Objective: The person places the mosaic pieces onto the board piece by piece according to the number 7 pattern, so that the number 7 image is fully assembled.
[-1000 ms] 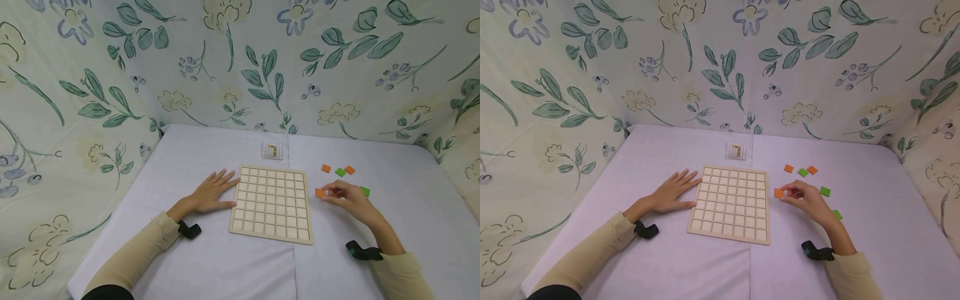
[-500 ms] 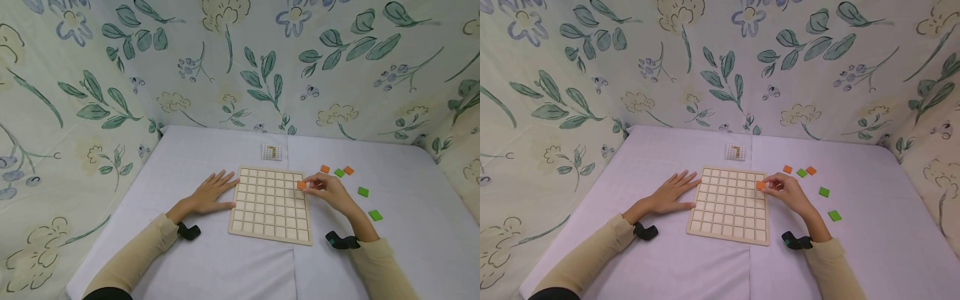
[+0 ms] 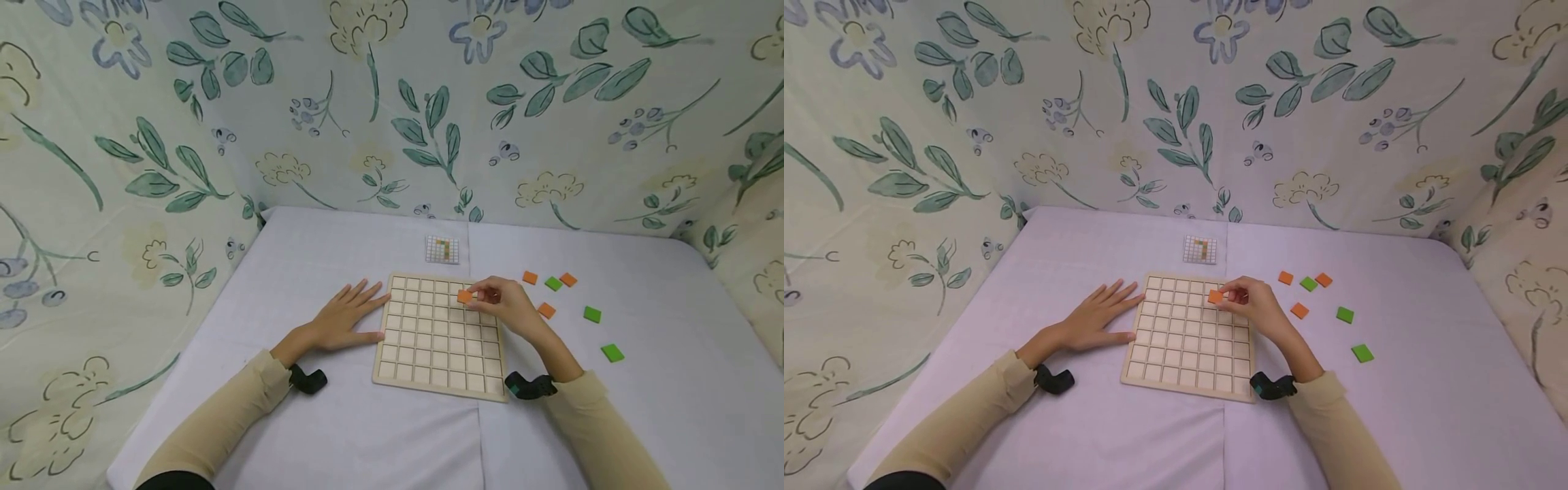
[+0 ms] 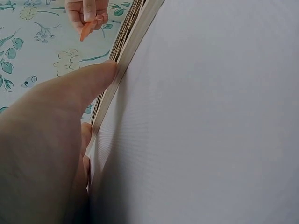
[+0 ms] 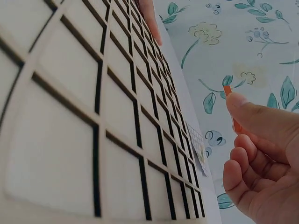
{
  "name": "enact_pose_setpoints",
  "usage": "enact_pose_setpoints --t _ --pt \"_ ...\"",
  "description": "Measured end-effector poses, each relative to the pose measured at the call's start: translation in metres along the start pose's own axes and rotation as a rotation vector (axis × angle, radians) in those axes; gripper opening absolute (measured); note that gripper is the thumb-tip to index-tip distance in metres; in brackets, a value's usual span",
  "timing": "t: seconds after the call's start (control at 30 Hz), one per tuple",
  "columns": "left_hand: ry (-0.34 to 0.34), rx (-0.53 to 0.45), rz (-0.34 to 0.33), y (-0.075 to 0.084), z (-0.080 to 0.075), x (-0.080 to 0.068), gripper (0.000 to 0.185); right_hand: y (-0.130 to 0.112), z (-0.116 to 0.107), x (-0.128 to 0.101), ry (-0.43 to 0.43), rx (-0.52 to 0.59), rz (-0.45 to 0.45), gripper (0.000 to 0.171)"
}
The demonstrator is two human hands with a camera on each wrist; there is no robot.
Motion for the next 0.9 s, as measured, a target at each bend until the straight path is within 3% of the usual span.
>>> enact_pose_setpoints --t 0.37,0.9 --pt "-0.002 0.008 -0.004 -0.001 0.000 0.000 0.083 -0.008 0.026 0.022 -0.037 0.028 0.030 0.027" --pt "-0.023 0.015 -0.020 -0.003 0.003 0.002 0.084 0.000 0.054 0.041 -0.094 0.124 0.083 0.027"
Point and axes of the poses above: each hand's wrist, its own x-axis towards the middle knuckle, its own z-axis out of the palm, y = z × x, the point moved 9 cm from there along x, towards the middle knuckle, and after that the axes turned 4 degrees about x, right-handed, at the moved point
